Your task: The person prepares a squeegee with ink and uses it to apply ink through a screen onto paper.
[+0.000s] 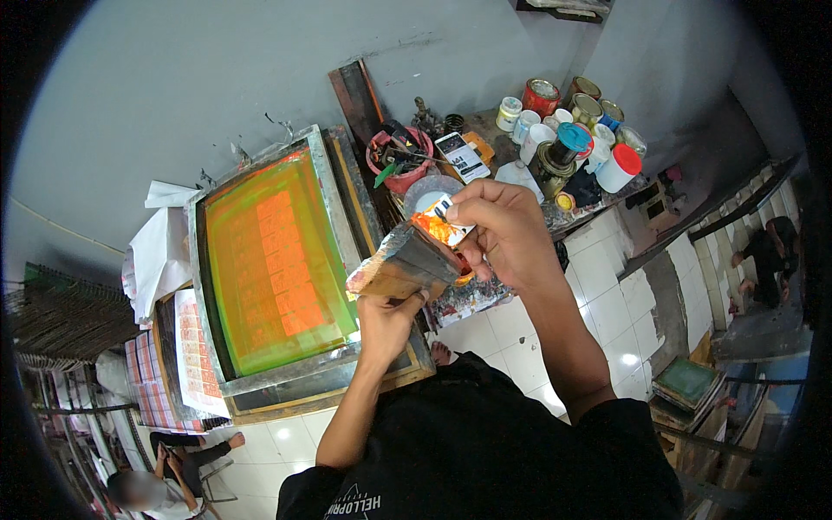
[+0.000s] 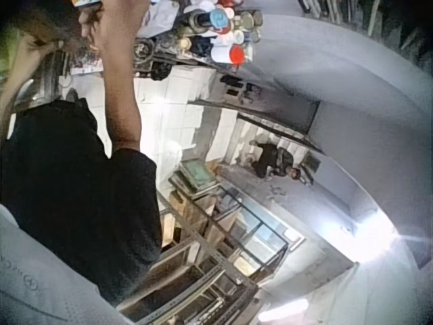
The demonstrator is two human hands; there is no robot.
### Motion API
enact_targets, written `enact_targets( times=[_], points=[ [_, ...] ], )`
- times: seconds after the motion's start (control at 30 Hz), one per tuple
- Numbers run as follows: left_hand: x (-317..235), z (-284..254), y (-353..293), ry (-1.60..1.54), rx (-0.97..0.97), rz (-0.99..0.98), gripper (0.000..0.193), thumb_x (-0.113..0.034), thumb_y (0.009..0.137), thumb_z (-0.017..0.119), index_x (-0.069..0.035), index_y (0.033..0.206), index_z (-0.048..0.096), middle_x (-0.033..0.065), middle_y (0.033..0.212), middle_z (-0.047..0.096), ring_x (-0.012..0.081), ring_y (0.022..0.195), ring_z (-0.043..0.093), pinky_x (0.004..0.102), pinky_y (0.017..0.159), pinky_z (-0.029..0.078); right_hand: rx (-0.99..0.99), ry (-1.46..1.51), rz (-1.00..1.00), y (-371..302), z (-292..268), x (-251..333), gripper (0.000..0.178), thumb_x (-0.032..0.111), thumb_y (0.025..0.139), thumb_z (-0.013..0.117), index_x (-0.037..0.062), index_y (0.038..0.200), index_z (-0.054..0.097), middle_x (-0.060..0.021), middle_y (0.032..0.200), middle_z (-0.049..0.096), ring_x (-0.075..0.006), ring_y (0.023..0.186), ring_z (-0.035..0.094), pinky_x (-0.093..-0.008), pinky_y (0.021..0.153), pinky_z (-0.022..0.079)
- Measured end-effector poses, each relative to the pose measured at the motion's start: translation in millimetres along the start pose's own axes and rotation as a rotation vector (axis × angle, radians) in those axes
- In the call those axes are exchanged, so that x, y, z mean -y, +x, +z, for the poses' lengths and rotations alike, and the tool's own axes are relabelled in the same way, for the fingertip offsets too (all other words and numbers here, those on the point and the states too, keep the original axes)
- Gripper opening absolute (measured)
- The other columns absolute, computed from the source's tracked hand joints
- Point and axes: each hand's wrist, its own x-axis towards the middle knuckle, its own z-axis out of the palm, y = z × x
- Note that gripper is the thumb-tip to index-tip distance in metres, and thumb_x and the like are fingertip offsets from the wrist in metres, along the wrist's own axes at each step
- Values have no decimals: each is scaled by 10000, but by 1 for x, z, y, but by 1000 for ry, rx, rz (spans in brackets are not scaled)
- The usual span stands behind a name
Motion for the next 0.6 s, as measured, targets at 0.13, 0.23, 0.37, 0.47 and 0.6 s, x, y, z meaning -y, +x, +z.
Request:
enact_targets(
  times=[0.13, 0.23, 0.37, 0.47, 0.6],
  points=[
    [11, -4, 1, -6, 1, 27, 189, 57, 791, 717, 48, 978, 695, 85, 952, 721, 158, 861, 672, 305, 775, 536, 23, 36, 20, 0, -11, 9, 125, 81, 827, 698, -25, 831, 633, -68, 612, 587, -113, 413, 537, -255, 298, 348],
    [16, -9, 2, -85, -36, 26, 187, 59, 786, 716, 38, 970, 698, 84, 937, 724, 157, 858, 673, 304, 779, 532, -21, 6, -16, 6, -33, 2, 135, 87, 828, 705, -26, 837, 631, -65, 630, 592, -115, 404, 526, -259, 296, 346],
    [-6, -19, 6, -141, -56, 5, 145, 49, 787, 710, 31, 930, 712, 72, 911, 728, 145, 845, 673, 289, 783, 522, -54, -229, 37, 18, -86, -36, 186, 96, 848, 703, -53, 948, 656, -82, 711, 634, -115, 503, 586, -240, 378, 426],
    [-3, -25, 22, -141, -13, 10, 182, 40, 769, 719, 31, 951, 720, 77, 915, 733, 148, 849, 676, 295, 782, 523, -64, -627, 54, 23, -133, -94, 255, 106, 865, 693, -66, 1051, 660, -112, 756, 673, -162, 574, 632, -277, 468, 496],
    [-6, -22, 43, 15, 69, -18, 211, 8, 759, 724, 36, 968, 722, 108, 925, 745, 160, 849, 689, 304, 773, 522, -103, -1037, -153, 26, -162, -169, 261, 70, 838, 669, 18, 1094, 673, -127, 833, 676, -281, 693, 677, -374, 619, 550]
  ],
)
